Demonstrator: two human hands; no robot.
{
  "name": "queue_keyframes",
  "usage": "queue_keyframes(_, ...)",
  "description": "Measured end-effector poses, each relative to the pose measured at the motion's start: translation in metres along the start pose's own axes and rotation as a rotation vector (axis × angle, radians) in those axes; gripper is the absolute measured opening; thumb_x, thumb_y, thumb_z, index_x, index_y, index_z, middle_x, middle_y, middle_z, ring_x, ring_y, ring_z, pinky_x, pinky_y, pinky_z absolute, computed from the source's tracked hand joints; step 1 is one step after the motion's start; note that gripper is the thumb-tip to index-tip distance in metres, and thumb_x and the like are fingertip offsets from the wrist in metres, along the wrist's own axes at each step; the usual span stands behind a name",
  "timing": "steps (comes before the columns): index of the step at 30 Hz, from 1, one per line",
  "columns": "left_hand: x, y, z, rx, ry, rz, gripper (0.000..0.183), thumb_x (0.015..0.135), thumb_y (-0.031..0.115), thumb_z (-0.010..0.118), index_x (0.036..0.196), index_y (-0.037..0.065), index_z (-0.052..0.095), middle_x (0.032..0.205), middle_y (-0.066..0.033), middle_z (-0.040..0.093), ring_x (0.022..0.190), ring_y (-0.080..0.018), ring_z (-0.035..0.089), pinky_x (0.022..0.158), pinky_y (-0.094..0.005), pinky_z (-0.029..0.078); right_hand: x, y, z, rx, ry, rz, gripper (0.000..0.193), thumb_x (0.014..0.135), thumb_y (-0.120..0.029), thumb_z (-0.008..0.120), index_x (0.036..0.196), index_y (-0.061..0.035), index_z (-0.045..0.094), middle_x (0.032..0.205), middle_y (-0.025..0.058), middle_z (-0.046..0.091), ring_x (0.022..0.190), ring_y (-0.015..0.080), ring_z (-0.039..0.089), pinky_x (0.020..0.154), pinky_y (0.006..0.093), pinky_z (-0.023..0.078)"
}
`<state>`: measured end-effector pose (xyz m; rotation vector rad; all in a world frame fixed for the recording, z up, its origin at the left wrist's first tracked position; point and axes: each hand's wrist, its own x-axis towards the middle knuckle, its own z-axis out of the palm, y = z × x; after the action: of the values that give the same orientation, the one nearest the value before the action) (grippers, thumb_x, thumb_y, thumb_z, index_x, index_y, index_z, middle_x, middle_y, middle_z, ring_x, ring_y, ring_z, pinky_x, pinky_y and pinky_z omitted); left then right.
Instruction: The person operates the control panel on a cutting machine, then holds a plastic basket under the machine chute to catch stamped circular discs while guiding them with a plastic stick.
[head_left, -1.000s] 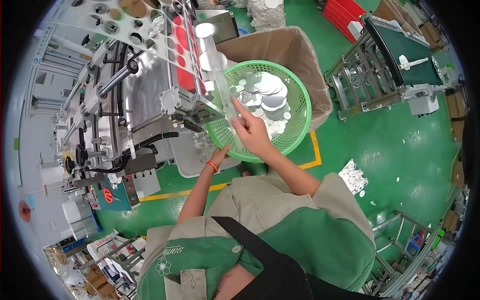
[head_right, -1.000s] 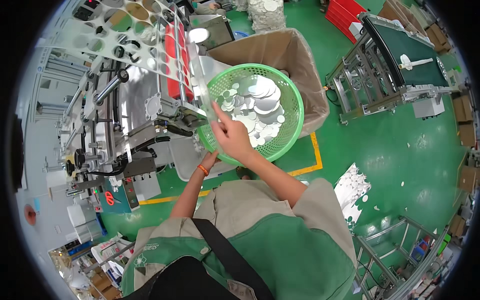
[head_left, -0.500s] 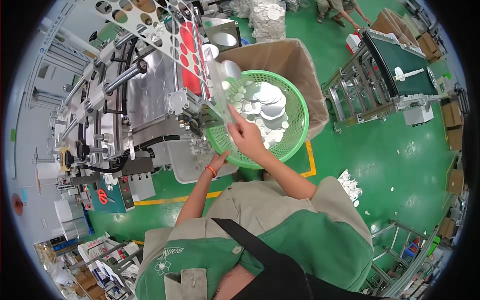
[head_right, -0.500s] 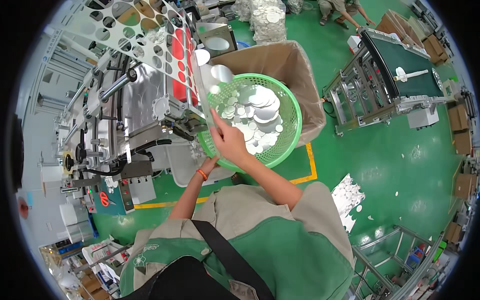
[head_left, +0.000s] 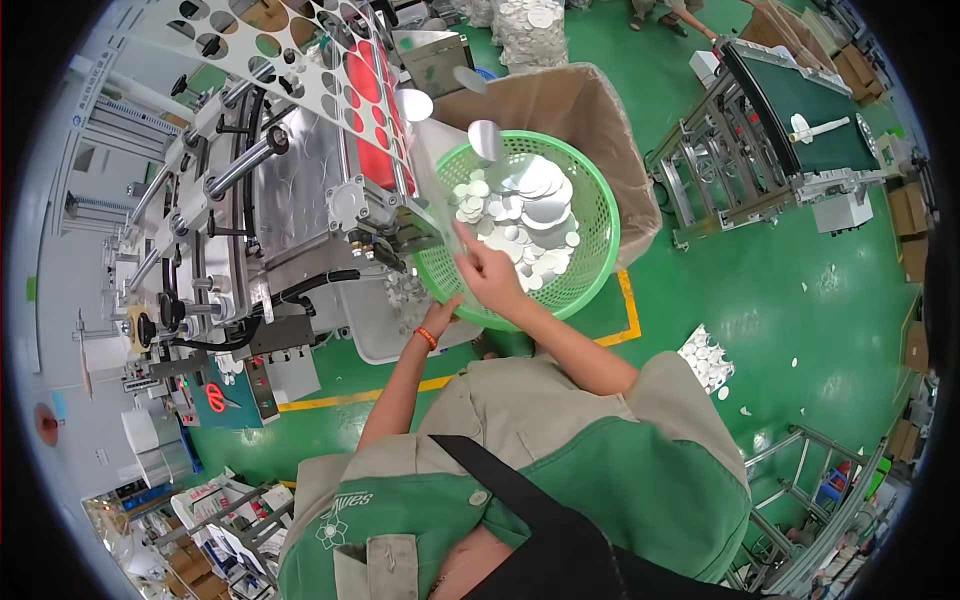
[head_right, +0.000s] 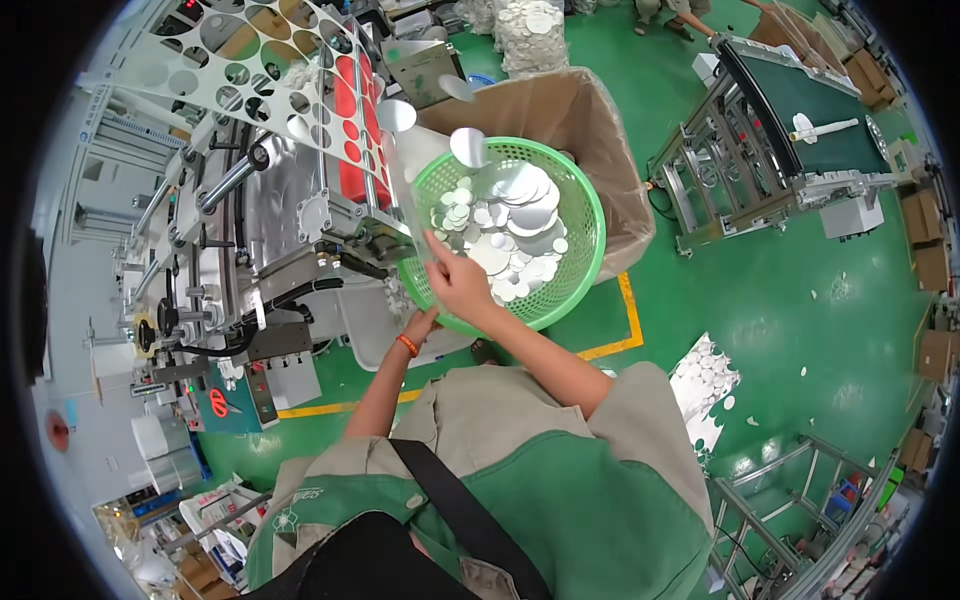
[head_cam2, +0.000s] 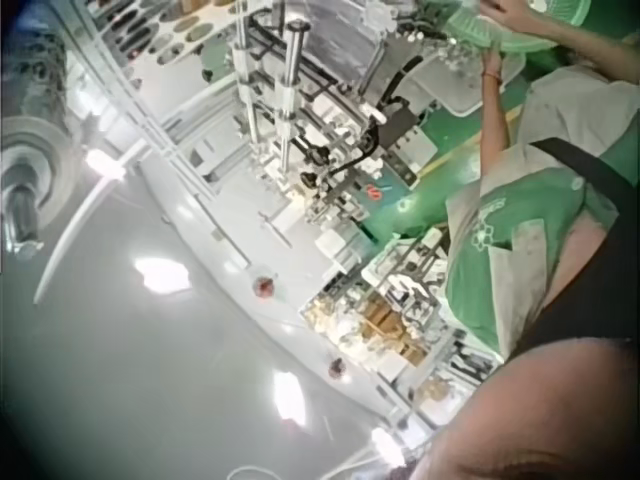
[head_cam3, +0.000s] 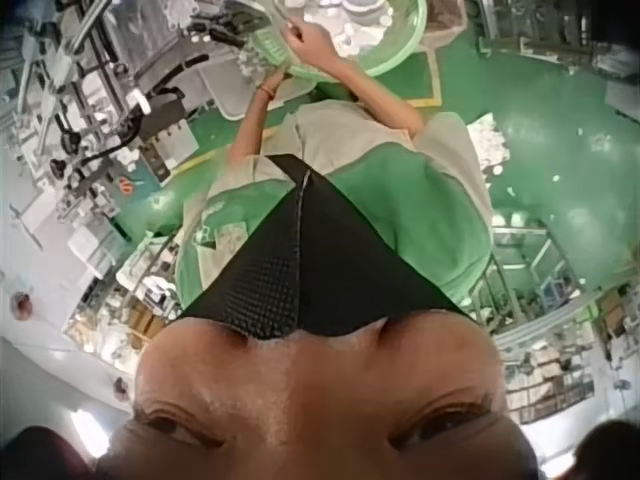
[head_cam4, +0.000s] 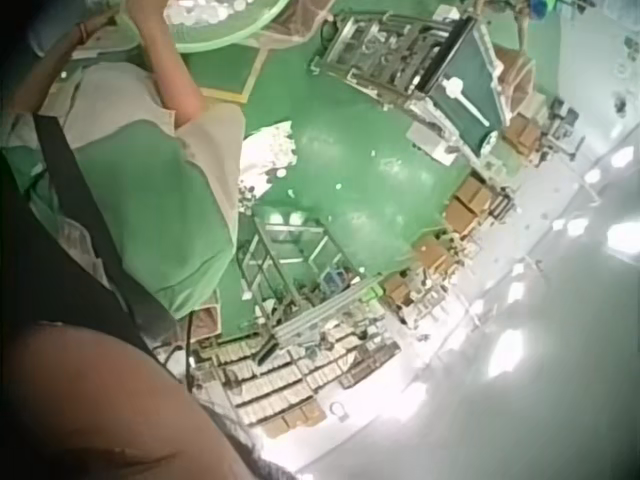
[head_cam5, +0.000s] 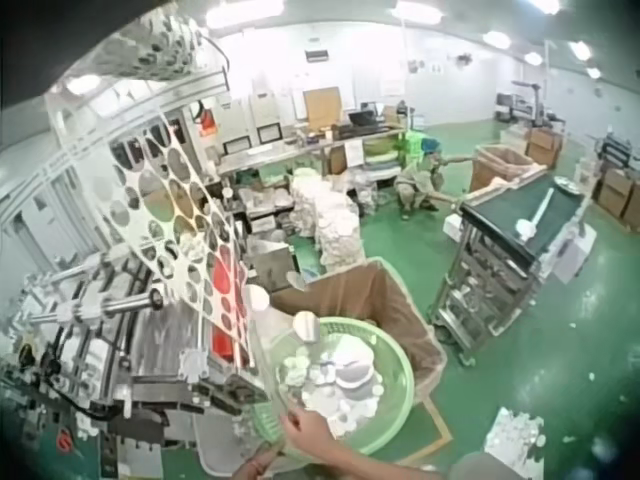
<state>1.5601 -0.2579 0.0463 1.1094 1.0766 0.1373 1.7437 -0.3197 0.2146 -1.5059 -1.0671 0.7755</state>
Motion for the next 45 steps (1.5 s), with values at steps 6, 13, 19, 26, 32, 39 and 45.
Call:
queue_keyframes(6,-0.007,0.009,0.008,0.031,0.010,0.039,0.034,0.085,0.040,0.047,0.089,0.006,0.052,0.069,0.0007,0.049,0.057,-0.0083,0.041,0.052,-0.0237,0.033,-0.006,0.016,-0.009,-0.130,0.006,0.077,0.047,0.081,-0.015,0.050,0.127,-0.0120,0.040,0.045,0.0025,0.037,0.042,0.0100,0.030,0.043,0.0268,0.029)
queue_keyframes(13,-0.007,0.008,0.003,0.041,0.021,-0.070,0.041,0.083,0.034,0.052,0.111,0.004,0.050,0.094,-0.0032,0.056,0.079,-0.0109,0.054,0.067,-0.0241,0.045,0.006,-0.008,0.000,-0.103,0.027,-0.033,0.048,0.082,-0.016,0.049,0.128,-0.0117,0.038,0.047,0.0066,0.038,0.042,0.0155,0.034,0.044,0.0299,0.032)
queue_keyframes(19,-0.004,0.003,0.004,0.007,0.004,0.018,0.040,0.085,0.036,0.048,0.108,0.003,0.049,0.093,-0.0019,0.054,0.074,-0.0112,0.052,0.067,-0.0247,0.044,-0.001,0.000,-0.012,-0.143,-0.017,0.066,0.049,0.081,-0.016,0.051,0.128,-0.0124,0.039,0.048,0.0067,0.038,0.042,0.0144,0.035,0.045,0.0295,0.032)
queue_keyframes(26,0.005,-0.007,-0.009,0.041,-0.029,-0.028,0.047,0.082,0.039,0.051,0.115,0.006,0.047,0.105,-0.0039,0.054,0.086,-0.0134,0.053,0.074,-0.0277,0.045,0.006,-0.017,-0.006,-0.035,0.043,-0.044,0.049,0.082,-0.015,0.049,0.129,-0.0127,0.038,0.049,0.0057,0.039,0.044,0.0113,0.034,0.045,0.0269,0.032)
queue_keyframes(32,-0.007,0.017,0.011,0.020,-0.041,0.010,0.036,0.085,0.038,0.048,0.098,0.005,0.051,0.081,-0.0012,0.053,0.066,-0.0096,0.048,0.060,-0.0242,0.041,-0.023,0.020,-0.010,-0.089,-0.056,0.140,0.049,0.081,-0.016,0.050,0.129,-0.0130,0.038,0.050,0.0034,0.041,0.045,0.0094,0.034,0.045,0.0254,0.032)
queue_keyframes(39,0.000,0.001,0.000,-0.003,-0.019,-0.012,0.043,0.083,0.037,0.052,0.109,0.004,0.050,0.095,-0.0028,0.055,0.079,-0.0112,0.054,0.068,-0.0236,0.045,0.000,-0.035,-0.010,-0.060,0.000,-0.030,0.051,0.082,-0.015,0.049,0.131,-0.0141,0.034,0.049,0.0056,0.040,0.043,0.0133,0.036,0.045,0.0274,0.032)
queue_keyframes(45,0.000,0.002,0.001,0.000,-0.050,0.002,0.043,0.083,0.038,0.051,0.111,0.005,0.049,0.097,-0.0025,0.055,0.080,-0.0115,0.054,0.068,-0.0245,0.045,-0.026,0.022,-0.004,-0.215,-0.051,0.069,0.047,0.082,-0.018,0.049,0.128,-0.0125,0.039,0.048,0.0064,0.043,0.042,0.0155,0.039,0.044,0.0296,0.033)
